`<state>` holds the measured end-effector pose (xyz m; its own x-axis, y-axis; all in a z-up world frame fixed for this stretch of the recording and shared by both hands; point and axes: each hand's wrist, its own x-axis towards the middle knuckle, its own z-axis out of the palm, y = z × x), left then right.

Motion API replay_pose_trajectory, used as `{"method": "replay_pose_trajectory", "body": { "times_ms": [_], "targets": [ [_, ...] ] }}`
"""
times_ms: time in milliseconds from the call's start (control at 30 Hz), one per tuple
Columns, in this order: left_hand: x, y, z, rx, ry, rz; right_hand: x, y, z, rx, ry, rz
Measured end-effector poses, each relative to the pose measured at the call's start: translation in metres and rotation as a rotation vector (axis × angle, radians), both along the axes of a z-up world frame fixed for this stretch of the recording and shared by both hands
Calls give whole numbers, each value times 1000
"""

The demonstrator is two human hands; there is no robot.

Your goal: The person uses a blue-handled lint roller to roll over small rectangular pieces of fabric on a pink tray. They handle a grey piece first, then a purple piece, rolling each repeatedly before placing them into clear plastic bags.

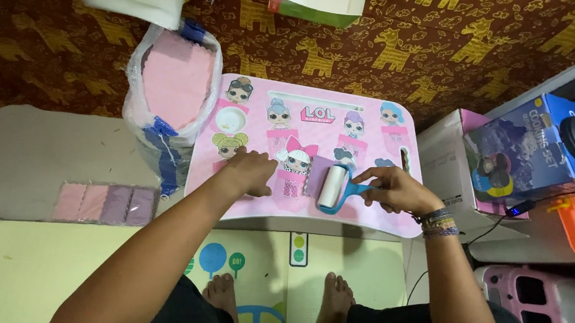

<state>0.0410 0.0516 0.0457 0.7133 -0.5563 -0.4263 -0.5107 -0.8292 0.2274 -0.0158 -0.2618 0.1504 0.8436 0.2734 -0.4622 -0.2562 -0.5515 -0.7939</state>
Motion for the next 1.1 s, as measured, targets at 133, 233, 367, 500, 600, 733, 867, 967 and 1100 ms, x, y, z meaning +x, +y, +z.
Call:
{"method": "replay_pose_trajectory", "body": {
  "times_ms": [133, 233, 367, 500, 600, 733, 867, 967, 1100],
  "targets": [
    [-2, -2, 5, 21, 21, 2, 5, 0, -8, 3, 11, -1],
    [-1, -3, 2, 16, 3, -6, 10, 1, -13, -3, 11, 31],
    [-1, -3, 1, 12, 5, -7, 10, 13, -9, -24, 2, 45],
    [1, -3, 1, 8, 9, -8, 12, 21, -11, -14, -16, 42],
    [1, -2, 4, 8, -5, -15, 12, 25, -22, 30, -36, 27],
    [-2, -4, -1, 0, -47, -26, 11, 31, -27, 90, -53, 8],
    [-16, -21, -9, -23, -134, -42, 11, 27, -42, 193, -130, -128],
    [-43, -50, -24, -117, -249, -176, 7, 21, -53, 291, -240, -354],
    [-94, -87, -12, -226, -476, -400, -27, 39, -42, 416, -370, -668]
  ]
}}
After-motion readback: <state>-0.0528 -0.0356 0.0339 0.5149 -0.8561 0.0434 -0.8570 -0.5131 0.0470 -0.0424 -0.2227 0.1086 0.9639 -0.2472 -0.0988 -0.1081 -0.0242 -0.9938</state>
